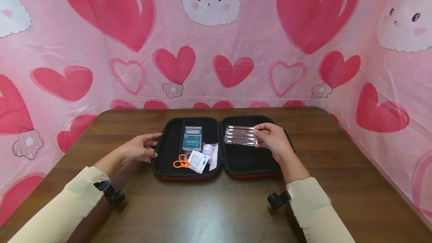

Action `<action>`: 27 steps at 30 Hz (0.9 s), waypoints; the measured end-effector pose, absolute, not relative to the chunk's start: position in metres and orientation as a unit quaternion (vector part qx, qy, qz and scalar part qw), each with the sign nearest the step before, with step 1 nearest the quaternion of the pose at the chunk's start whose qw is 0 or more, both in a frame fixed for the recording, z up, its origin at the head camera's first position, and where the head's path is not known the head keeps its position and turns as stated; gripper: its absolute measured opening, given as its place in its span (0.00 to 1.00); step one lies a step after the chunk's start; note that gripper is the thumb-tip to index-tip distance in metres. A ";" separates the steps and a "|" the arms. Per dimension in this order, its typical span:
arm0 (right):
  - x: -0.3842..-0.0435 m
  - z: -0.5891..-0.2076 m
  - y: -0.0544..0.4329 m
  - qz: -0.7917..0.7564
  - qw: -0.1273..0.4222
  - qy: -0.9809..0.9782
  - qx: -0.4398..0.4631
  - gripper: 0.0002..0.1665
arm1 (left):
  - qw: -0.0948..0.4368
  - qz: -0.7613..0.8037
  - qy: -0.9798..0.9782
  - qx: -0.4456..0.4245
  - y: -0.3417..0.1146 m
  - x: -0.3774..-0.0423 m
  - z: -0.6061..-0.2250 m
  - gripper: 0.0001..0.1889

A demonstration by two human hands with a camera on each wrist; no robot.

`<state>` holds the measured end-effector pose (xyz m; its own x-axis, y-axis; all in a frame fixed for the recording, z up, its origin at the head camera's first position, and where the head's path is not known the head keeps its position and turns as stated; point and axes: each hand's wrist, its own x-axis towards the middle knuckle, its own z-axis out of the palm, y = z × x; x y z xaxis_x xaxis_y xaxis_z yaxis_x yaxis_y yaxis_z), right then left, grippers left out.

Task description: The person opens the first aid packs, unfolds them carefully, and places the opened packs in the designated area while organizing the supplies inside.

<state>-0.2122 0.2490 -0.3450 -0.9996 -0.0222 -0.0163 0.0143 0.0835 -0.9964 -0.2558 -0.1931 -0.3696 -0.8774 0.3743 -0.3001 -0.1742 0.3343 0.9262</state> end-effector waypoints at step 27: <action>-0.225 -0.360 0.335 -0.501 -0.004 0.863 0.072 0.27 | 0.241 0.577 0.778 0.064 -0.194 -0.256 -0.371 0.43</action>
